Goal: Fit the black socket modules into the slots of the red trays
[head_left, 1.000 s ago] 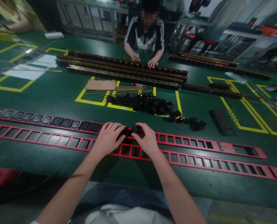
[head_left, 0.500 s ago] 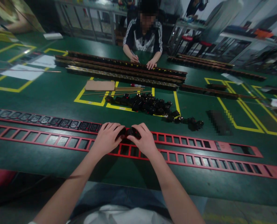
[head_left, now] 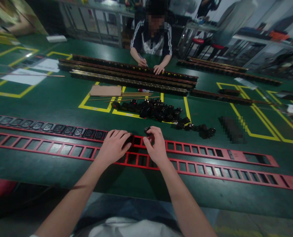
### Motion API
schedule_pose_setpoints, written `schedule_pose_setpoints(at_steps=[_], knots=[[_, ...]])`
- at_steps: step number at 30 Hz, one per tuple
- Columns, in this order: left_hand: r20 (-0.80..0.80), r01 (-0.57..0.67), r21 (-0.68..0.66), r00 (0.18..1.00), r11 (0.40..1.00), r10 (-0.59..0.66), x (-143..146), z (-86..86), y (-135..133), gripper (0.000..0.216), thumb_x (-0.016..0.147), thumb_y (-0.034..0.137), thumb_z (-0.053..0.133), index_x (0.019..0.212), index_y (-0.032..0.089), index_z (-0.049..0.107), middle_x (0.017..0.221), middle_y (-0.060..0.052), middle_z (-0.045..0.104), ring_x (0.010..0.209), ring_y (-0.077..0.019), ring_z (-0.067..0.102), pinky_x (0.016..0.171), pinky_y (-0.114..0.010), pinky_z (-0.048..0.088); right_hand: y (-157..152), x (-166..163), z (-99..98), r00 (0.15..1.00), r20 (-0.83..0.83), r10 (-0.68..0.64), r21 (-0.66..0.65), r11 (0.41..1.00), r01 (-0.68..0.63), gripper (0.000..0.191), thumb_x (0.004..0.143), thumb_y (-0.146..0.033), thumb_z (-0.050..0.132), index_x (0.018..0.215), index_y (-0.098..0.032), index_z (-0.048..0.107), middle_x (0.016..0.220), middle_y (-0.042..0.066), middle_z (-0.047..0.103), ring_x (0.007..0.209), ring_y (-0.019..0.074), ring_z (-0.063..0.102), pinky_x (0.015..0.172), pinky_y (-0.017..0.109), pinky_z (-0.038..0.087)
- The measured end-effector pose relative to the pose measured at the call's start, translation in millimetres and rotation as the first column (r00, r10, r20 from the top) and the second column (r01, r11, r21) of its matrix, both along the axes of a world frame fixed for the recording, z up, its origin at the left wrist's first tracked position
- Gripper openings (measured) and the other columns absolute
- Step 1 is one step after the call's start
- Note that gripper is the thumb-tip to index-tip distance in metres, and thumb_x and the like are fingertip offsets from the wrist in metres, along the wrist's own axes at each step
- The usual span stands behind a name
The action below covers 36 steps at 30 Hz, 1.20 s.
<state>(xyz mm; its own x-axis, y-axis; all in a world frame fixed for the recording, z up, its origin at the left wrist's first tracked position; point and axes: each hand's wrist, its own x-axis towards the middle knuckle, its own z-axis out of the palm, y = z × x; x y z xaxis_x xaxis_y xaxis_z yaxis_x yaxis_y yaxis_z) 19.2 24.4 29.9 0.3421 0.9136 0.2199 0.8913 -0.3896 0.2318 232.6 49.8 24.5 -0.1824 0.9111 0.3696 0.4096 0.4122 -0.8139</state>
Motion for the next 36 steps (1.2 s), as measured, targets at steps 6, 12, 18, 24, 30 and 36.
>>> schedule_pose_setpoints(at_steps=[6,12,18,24,30,36], knots=[[0.012,-0.005,-0.014,1.000,1.000,0.005,-0.3,-1.1,0.4,0.033,0.096,0.033,0.053,0.127,0.023,0.060,0.124,-0.008,0.066,0.116,-0.0281,0.058,0.103,-0.049,0.039,0.9,-0.2,-1.1,0.998,-0.030,-0.058,-0.011,0.998,0.058,0.006,0.094,-0.023,0.051,0.100,-0.023,0.051,0.109,0.008,0.060,0.098,0.0207,0.061,0.084,0.036,0.053],[0.003,-0.005,-0.013,1.000,1.000,0.005,-0.8,-1.2,0.2,0.033,0.097,0.033,0.052,0.128,0.022,0.060,0.125,-0.008,0.066,0.117,-0.0278,0.057,0.104,-0.048,0.038,0.5,-0.4,-1.6,0.997,0.020,-0.072,-0.041,0.997,0.072,0.029,0.086,-0.025,0.066,0.113,-0.022,0.054,0.111,0.008,0.060,0.098,0.0219,0.061,0.085,0.037,0.055],[0.006,-0.008,-0.009,1.000,1.000,0.008,0.0,-0.5,0.2,0.033,0.096,0.032,0.053,0.126,0.022,0.061,0.124,-0.009,0.066,0.116,-0.0284,0.058,0.103,-0.048,0.039,-0.2,-1.9,-2.2,0.990,0.121,0.069,-0.047,0.997,-0.063,0.038,0.082,-0.020,0.074,0.116,-0.023,0.060,0.112,0.008,0.062,0.101,0.0232,0.063,0.088,0.040,0.056],[0.010,-0.010,-0.012,1.000,1.000,0.010,0.3,1.0,0.2,0.033,0.094,0.030,0.053,0.126,0.023,0.061,0.123,-0.009,0.067,0.116,-0.0281,0.059,0.103,-0.049,0.039,-0.8,-4.1,-2.1,0.962,0.128,0.239,-0.035,0.971,-0.237,0.038,0.084,-0.011,0.071,0.118,-0.022,0.061,0.114,0.008,0.062,0.108,0.0228,0.062,0.097,0.040,0.055],[0.006,-0.009,-0.002,1.000,1.000,0.009,0.3,1.0,0.3,0.032,0.095,0.030,0.053,0.126,0.022,0.061,0.123,-0.008,0.067,0.116,-0.0280,0.058,0.103,-0.048,0.039,-3.0,-4.1,-3.0,0.957,0.121,0.265,-0.044,0.964,-0.262,0.037,0.090,-0.005,0.053,0.122,-0.023,0.060,0.122,0.009,0.059,0.109,0.0205,0.062,0.096,0.037,0.055],[0.009,-0.004,-0.007,1.000,1.000,0.004,0.7,1.2,0.5,0.033,0.094,0.029,0.053,0.125,0.022,0.061,0.123,-0.008,0.067,0.116,-0.0278,0.058,0.102,-0.048,0.039,-3.5,-5.0,-0.2,0.949,0.166,0.269,0.001,0.962,-0.273,0.034,0.089,-0.005,0.051,0.117,-0.020,0.061,0.117,0.010,0.060,0.109,0.0203,0.060,0.097,0.036,0.053]])
